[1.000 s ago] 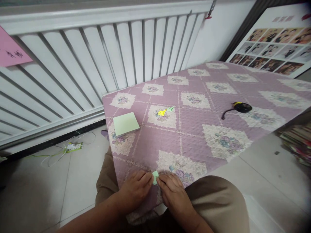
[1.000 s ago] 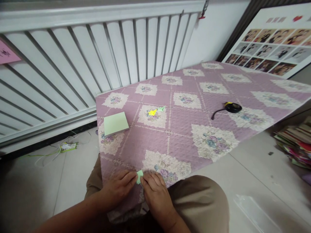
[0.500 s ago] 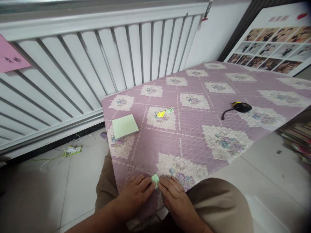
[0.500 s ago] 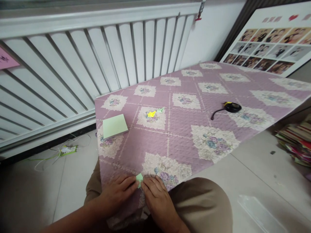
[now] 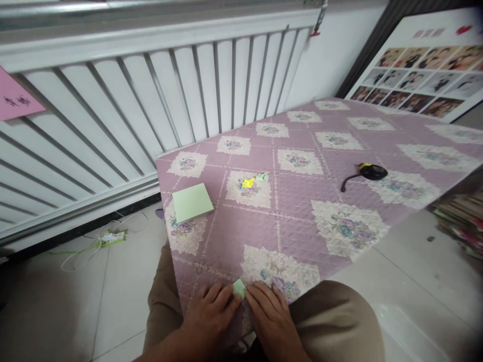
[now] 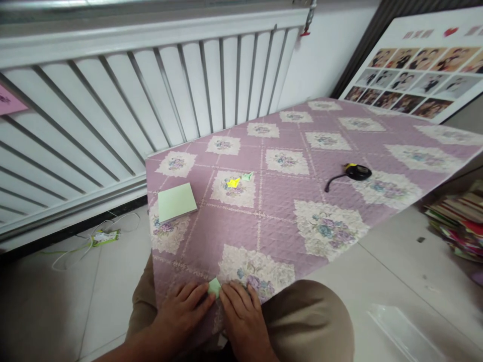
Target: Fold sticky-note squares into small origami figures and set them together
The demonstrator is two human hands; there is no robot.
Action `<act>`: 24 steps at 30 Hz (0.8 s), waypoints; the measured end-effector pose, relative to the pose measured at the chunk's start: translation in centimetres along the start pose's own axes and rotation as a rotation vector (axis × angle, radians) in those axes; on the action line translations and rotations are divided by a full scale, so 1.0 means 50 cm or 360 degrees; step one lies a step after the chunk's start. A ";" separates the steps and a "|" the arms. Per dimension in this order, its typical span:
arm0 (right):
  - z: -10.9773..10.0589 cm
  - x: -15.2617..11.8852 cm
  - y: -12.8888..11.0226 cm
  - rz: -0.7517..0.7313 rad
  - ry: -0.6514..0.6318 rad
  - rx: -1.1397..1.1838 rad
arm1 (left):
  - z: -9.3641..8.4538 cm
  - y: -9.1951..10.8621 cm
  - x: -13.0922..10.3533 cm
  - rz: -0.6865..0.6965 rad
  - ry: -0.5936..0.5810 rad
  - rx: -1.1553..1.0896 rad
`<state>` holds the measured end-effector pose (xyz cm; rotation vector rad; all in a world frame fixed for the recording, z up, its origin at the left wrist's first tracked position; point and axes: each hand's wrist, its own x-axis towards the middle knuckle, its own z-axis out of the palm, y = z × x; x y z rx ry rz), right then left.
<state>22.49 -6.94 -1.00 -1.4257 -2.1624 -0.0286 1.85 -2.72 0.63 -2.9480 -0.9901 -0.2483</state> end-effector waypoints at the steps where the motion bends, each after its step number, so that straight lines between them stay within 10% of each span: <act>1: -0.003 -0.001 0.001 -0.0008 -0.0028 -0.0043 | 0.001 0.000 -0.002 -0.0010 -0.0006 -0.0005; 24: -0.026 0.053 -0.004 0.0662 -0.0322 0.0257 | -0.007 0.001 -0.005 -0.0115 -0.0161 -0.0142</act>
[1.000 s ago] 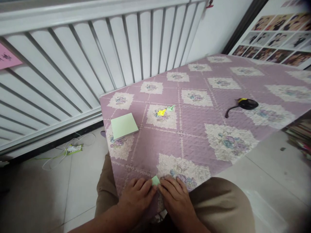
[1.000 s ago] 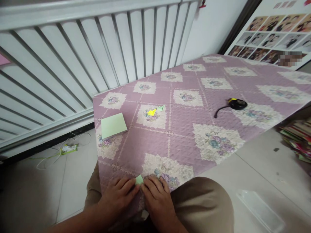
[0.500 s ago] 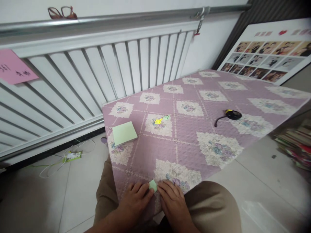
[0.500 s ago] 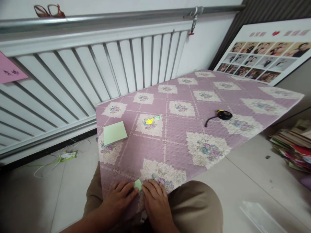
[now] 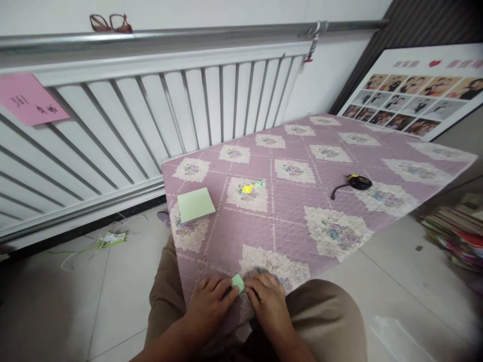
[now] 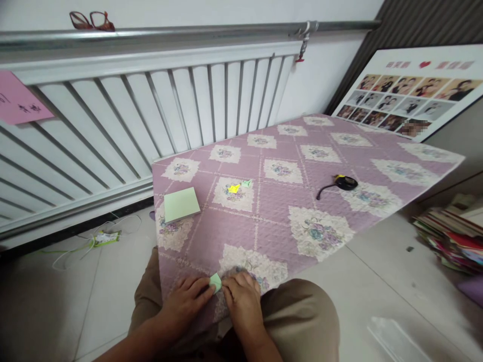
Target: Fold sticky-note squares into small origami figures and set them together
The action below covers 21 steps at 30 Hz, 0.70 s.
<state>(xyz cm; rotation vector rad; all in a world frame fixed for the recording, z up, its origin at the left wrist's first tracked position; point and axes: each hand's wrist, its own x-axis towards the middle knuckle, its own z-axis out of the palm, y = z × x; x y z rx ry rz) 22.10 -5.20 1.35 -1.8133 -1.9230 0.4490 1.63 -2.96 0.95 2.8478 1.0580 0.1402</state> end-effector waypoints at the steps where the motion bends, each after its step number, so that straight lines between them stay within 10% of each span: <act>1: 0.001 0.001 0.000 0.0014 -0.0004 -0.0011 | 0.002 0.000 -0.001 -0.0003 0.0004 0.0005; 21: 0.022 0.014 -0.005 -0.0055 0.0010 -0.0470 | 0.012 0.014 0.005 -0.0037 0.0031 0.0056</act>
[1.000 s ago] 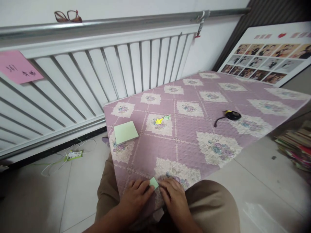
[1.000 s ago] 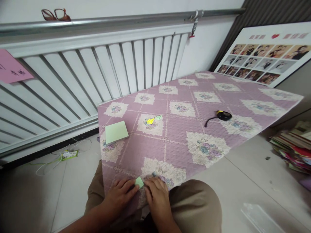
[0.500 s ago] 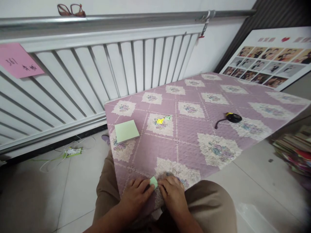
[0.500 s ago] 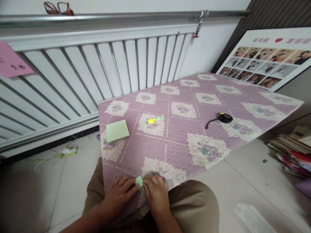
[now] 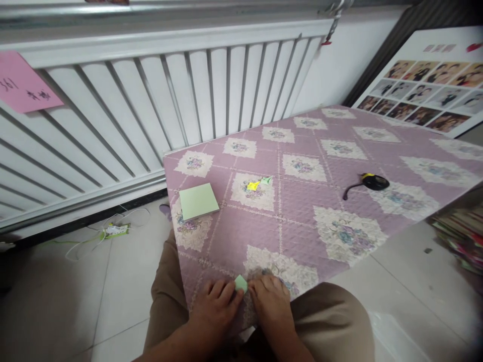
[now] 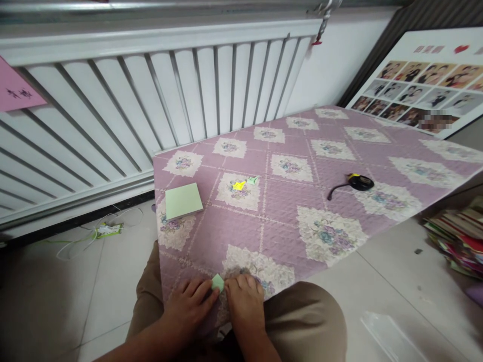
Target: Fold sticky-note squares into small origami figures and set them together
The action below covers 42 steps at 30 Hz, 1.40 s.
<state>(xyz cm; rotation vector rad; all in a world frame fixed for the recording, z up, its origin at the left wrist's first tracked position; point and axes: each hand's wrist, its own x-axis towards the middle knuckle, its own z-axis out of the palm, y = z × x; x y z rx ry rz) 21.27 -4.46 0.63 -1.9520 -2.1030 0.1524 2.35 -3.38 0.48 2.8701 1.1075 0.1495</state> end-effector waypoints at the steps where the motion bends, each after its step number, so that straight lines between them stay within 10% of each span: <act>1: 0.000 0.001 -0.001 0.0013 0.0005 -0.0017 | 0.005 0.004 -0.001 -0.0024 0.0013 0.0017; 11: 0.014 -0.032 0.019 -0.0353 0.0137 0.0231 | -0.004 0.009 0.000 -0.0060 0.0041 0.0012; 25: -0.046 0.063 -0.019 0.0028 -0.0250 0.0185 | -0.009 0.008 0.008 -0.0343 0.0081 -0.0373; 42: -0.039 0.060 -0.016 -0.0058 -0.0245 0.0337 | -0.106 -0.002 0.111 -0.0689 -0.0379 -0.0556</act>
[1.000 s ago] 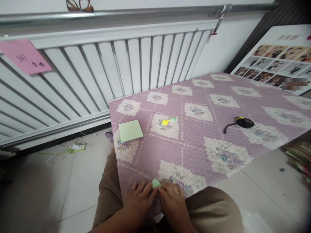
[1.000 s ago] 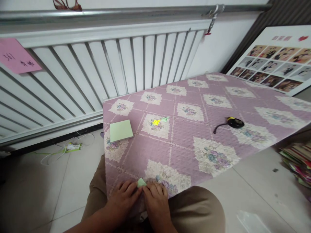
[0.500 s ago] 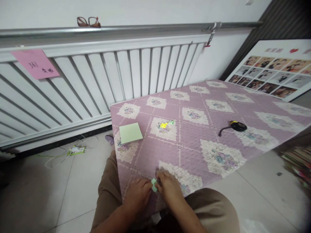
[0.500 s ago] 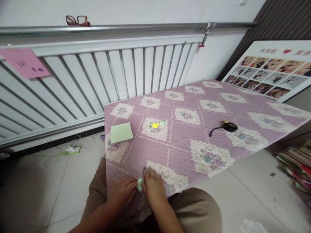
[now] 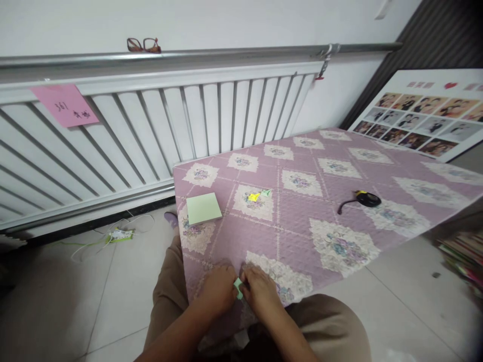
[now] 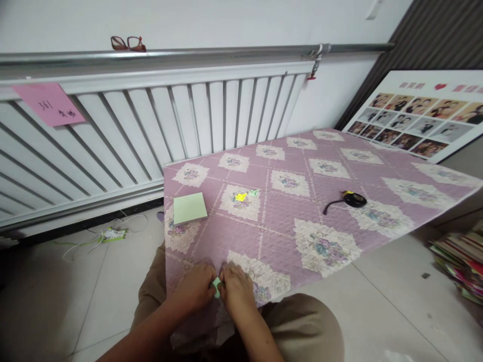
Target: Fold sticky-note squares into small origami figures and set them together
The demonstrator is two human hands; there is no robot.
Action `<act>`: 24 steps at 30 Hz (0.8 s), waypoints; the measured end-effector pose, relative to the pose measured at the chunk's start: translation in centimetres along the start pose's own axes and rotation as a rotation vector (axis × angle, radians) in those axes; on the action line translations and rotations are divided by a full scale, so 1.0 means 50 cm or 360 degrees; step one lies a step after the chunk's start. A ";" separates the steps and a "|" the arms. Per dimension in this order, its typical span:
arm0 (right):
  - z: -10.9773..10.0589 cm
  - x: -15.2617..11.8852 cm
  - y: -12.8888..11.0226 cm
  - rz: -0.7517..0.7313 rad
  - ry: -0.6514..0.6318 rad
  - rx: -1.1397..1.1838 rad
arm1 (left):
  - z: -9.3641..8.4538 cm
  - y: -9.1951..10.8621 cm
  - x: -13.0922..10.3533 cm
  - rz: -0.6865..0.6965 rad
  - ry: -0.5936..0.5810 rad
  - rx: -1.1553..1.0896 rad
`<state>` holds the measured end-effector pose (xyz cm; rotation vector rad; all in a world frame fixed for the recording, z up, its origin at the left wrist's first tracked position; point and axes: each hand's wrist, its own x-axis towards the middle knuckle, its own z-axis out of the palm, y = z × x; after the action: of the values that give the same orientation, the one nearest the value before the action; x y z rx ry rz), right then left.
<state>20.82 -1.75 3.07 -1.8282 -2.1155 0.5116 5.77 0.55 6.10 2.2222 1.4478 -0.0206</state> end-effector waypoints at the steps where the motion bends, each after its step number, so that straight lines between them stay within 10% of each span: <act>1: 0.000 -0.002 0.000 0.0000 0.0007 0.0014 | 0.002 0.000 -0.001 0.0000 0.0010 -0.0007; 24: -0.003 -0.008 0.026 -0.0361 -0.0052 0.0132 | 0.028 -0.023 -0.009 0.0175 0.0012 -0.0187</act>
<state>22.09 -1.98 2.61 -1.5207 -2.2507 0.5661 4.89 -0.04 4.53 2.2039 1.2945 0.1068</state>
